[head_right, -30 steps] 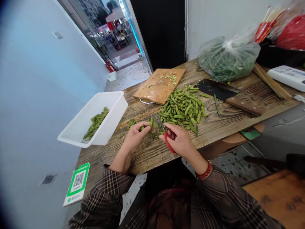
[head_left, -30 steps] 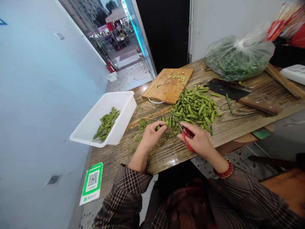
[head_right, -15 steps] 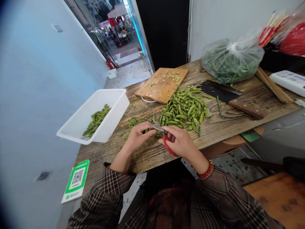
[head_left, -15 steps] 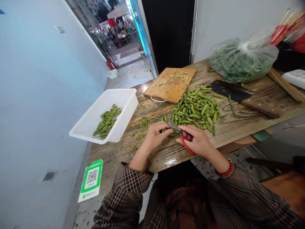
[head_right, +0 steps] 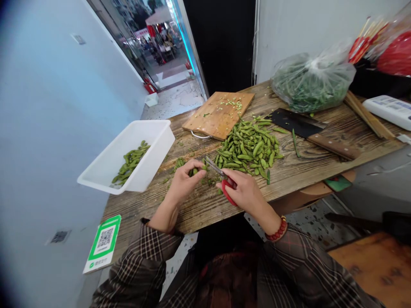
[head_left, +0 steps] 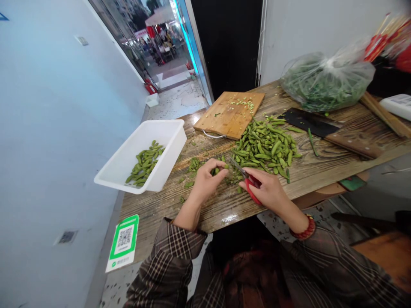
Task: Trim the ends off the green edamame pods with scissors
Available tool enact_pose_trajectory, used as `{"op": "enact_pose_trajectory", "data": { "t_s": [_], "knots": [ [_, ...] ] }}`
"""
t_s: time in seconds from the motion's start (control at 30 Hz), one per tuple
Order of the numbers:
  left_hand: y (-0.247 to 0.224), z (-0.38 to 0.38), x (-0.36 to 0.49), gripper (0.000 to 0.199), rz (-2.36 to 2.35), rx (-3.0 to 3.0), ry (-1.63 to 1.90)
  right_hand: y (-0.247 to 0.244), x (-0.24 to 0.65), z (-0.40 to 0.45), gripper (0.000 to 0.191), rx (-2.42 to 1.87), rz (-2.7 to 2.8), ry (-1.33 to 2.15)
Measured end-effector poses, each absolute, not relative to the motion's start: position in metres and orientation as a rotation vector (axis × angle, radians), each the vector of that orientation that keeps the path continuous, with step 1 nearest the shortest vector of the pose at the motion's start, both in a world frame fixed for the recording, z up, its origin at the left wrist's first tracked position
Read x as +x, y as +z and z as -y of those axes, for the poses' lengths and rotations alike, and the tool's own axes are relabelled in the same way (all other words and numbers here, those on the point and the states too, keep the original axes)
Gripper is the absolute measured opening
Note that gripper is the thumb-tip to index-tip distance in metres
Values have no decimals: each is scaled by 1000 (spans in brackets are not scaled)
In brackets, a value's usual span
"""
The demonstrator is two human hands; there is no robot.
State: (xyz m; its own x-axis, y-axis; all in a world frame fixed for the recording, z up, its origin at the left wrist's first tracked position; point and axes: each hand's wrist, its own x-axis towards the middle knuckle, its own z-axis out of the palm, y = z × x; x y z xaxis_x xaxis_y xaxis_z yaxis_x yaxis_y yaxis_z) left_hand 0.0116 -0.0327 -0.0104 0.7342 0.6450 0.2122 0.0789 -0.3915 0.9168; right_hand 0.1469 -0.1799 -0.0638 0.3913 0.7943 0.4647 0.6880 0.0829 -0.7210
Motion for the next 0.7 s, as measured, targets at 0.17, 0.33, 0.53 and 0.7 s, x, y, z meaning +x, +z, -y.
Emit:
{"op": "enact_pose_trajectory", "data": {
  "t_s": [0.17, 0.33, 0.53, 0.7],
  "knots": [
    [-7, 31, 10, 25, -642, 1286, 619, -60, 145, 179, 43, -1641, 1271, 201],
    [-6, 32, 9, 27, -554, 1104, 570, -57, 144, 179, 42, -1648, 1306, 186],
    [-14, 37, 12, 24, -473, 1086, 456, -57, 144, 179, 42, -1615, 1311, 206],
    [-18, 41, 14, 25, -467, 1125, 366, -56, 145, 180, 40, -1576, 1277, 200]
  ]
}}
